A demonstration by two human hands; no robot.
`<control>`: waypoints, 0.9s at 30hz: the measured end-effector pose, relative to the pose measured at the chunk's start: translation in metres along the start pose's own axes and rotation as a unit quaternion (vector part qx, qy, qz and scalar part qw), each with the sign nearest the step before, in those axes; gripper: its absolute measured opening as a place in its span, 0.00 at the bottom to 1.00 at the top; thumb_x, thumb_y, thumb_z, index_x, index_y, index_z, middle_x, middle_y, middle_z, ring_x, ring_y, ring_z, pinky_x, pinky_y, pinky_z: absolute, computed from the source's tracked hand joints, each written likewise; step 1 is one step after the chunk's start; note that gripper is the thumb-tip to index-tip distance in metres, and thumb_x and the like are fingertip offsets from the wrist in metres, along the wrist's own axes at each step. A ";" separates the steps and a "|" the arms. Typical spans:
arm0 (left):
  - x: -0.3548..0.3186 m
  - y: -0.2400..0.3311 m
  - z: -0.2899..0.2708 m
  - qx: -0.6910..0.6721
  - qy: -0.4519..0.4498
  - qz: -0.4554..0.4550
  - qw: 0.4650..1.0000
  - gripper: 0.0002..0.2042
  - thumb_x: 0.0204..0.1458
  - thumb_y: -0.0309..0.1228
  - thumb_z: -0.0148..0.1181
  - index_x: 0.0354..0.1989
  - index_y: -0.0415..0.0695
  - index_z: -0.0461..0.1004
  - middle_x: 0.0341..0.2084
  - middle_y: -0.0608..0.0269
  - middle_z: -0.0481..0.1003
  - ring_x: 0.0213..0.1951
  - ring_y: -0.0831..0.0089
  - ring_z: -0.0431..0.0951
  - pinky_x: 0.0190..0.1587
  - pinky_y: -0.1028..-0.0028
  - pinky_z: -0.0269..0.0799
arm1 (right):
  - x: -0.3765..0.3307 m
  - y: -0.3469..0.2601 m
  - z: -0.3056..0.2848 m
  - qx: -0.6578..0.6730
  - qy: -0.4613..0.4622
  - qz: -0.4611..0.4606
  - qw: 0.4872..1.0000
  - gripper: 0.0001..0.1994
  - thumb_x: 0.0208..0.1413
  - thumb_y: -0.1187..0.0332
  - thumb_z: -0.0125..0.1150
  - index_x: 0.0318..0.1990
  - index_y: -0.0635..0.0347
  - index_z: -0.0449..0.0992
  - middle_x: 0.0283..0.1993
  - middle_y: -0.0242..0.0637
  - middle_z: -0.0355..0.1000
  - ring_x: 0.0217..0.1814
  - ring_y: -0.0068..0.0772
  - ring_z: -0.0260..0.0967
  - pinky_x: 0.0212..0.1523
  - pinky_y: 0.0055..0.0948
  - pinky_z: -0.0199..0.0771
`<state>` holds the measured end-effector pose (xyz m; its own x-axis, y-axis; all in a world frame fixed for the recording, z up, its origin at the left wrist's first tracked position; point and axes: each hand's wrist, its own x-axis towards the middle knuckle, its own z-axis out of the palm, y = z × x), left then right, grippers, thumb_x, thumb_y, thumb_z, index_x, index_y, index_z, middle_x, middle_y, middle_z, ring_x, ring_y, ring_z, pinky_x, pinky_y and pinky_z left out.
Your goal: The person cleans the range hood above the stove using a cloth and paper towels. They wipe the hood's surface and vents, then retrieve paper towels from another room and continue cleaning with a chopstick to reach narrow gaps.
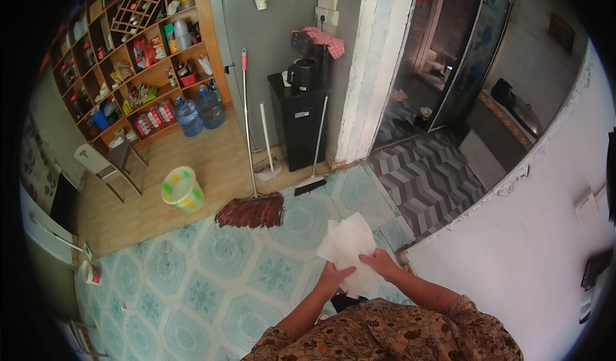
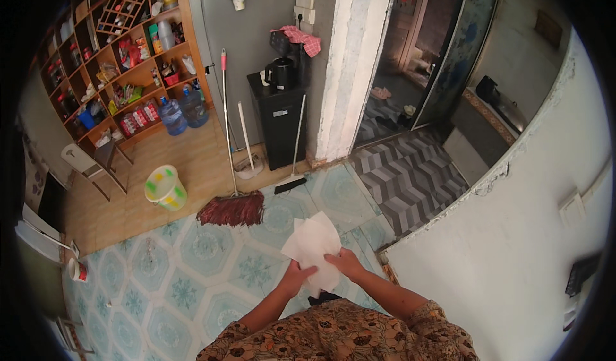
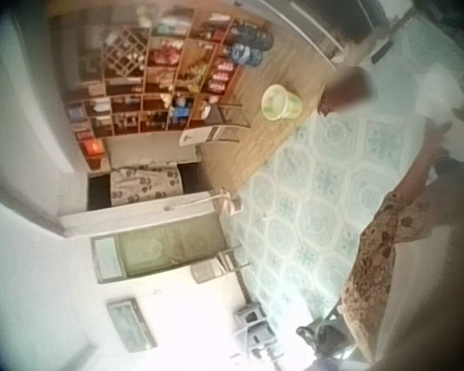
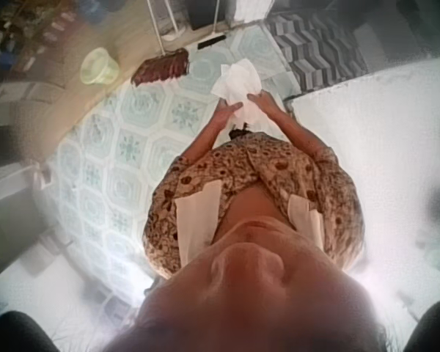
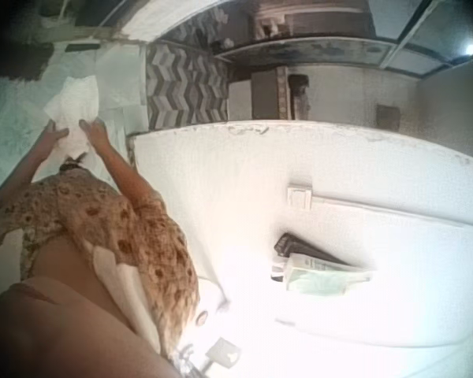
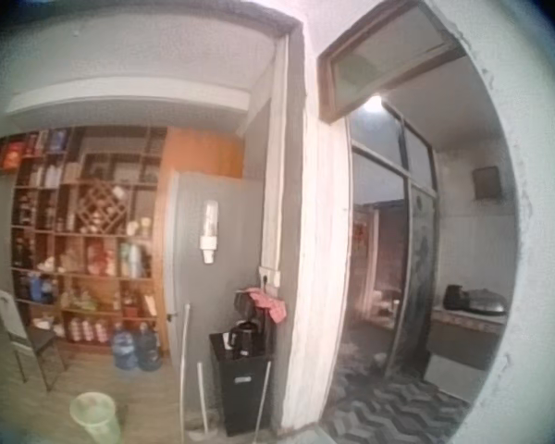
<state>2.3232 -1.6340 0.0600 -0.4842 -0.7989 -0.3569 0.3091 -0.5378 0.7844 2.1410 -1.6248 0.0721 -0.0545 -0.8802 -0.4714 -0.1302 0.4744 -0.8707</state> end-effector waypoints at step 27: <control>0.463 0.157 0.182 0.124 -0.127 0.046 0.983 0.21 0.43 0.27 0.55 0.47 0.36 0.63 0.40 0.60 0.68 0.42 0.71 0.69 0.44 0.73 0.65 | 0.309 -0.176 -0.325 -0.024 -0.116 -0.204 0.972 0.20 0.43 0.66 0.57 0.46 0.62 0.66 0.36 0.36 0.69 0.35 0.26 0.65 0.36 0.25 0.66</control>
<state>1.9984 -2.0395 0.1099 -0.6619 -0.7314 -0.1643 0.1685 -0.3587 0.9181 1.8253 -1.9853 0.1256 0.2355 -0.9653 -0.1132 -0.1404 0.0814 -0.9867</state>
